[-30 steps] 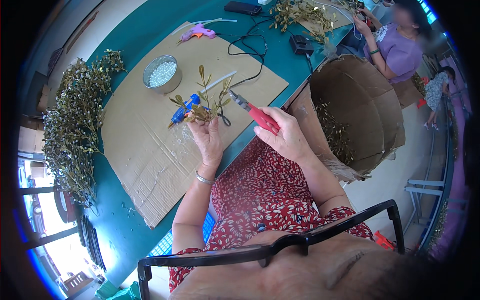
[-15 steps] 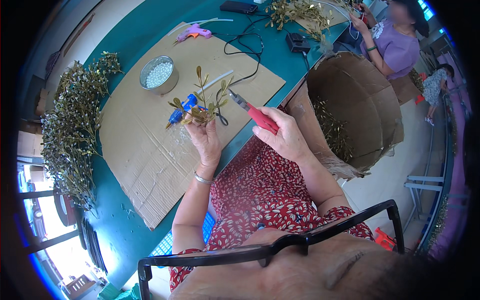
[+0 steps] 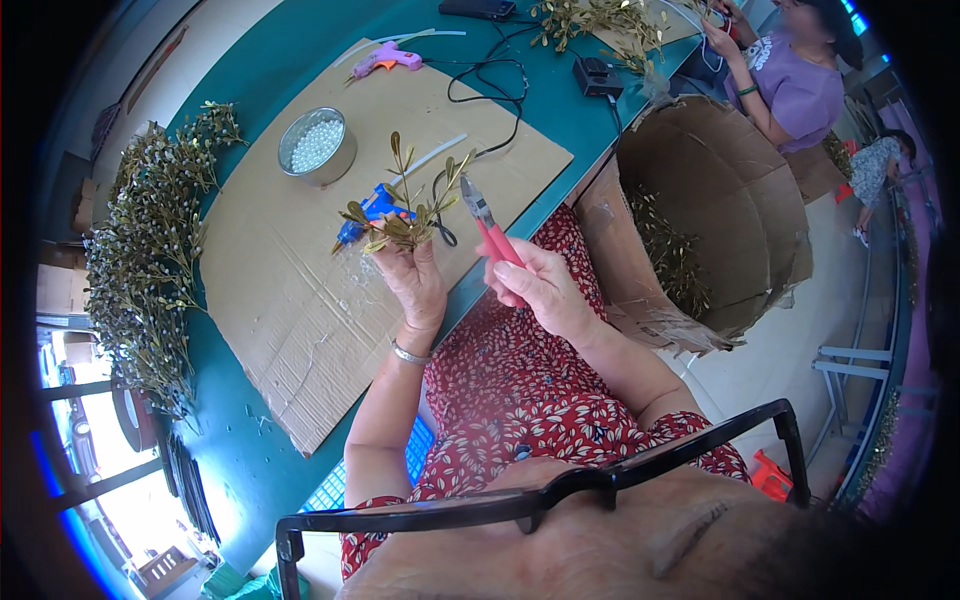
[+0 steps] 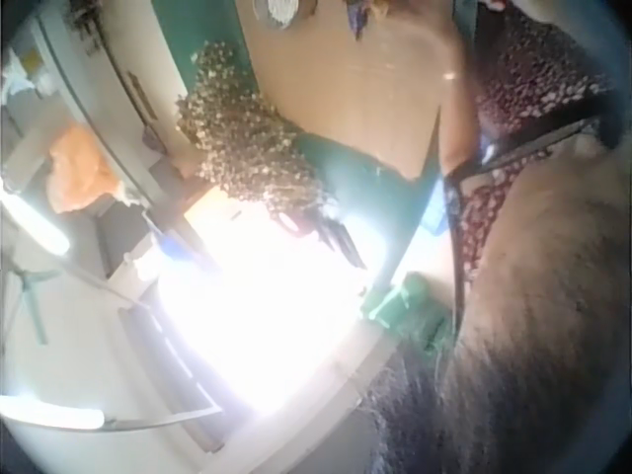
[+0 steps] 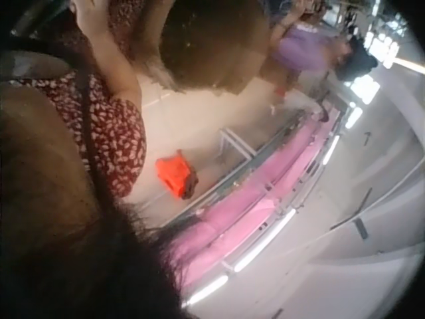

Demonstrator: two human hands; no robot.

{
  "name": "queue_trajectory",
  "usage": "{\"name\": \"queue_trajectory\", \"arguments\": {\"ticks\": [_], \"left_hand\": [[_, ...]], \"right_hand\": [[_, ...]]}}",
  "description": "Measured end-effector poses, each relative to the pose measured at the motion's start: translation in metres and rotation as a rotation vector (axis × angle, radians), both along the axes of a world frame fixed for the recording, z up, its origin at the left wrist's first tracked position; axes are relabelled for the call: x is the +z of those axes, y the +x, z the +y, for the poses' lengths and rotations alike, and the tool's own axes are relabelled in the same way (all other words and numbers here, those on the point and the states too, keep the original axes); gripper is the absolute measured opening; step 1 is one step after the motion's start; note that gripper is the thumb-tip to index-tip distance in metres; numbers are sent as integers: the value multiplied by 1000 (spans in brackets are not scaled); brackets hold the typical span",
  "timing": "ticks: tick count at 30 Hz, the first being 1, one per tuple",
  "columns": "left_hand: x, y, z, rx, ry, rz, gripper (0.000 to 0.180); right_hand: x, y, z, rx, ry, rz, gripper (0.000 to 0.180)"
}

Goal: The person attaches pearls to artificial plant stems using a glue gun and trims the stems using pliers.

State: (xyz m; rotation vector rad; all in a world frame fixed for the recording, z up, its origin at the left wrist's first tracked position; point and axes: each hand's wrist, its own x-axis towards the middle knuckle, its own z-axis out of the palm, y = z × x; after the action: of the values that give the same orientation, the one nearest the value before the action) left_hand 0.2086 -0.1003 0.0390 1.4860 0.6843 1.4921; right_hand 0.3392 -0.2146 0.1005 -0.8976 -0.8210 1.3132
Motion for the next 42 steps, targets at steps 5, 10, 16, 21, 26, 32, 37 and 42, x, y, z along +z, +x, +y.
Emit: {"name": "queue_trajectory", "arguments": {"ticks": [5, 10, 16, 21, 26, 32, 37, 42], "left_hand": [[-1, -9, 1, 4, -6, -2, 49], [4, -24, 0, -104, -52, 1, 49], [12, -41, 2, -189, -177, 7, 44], [20, -37, -1, -682, -649, -304, 54], [16, -25, 1, -851, -742, -398, 63], [13, -14, 1, -893, -649, -415, 64], [10, -8, 1, -840, -651, -429, 59], [6, -12, 6, -794, -622, -437, 55]], "right_hand": [[2, -13, 3, -26, -29, 8, 33], [-1, -21, -6, -86, -58, -1, 37], [-17, -5, -17, -175, -48, -149, 37], [1, 28, -16, -116, -28, -346, 39], [23, 46, -19, -42, 27, -578, 44], [36, 56, -15, -36, 47, -647, 44], [43, 63, -18, -33, 46, -731, 43], [43, 63, -18, -30, 26, -765, 44]]}}
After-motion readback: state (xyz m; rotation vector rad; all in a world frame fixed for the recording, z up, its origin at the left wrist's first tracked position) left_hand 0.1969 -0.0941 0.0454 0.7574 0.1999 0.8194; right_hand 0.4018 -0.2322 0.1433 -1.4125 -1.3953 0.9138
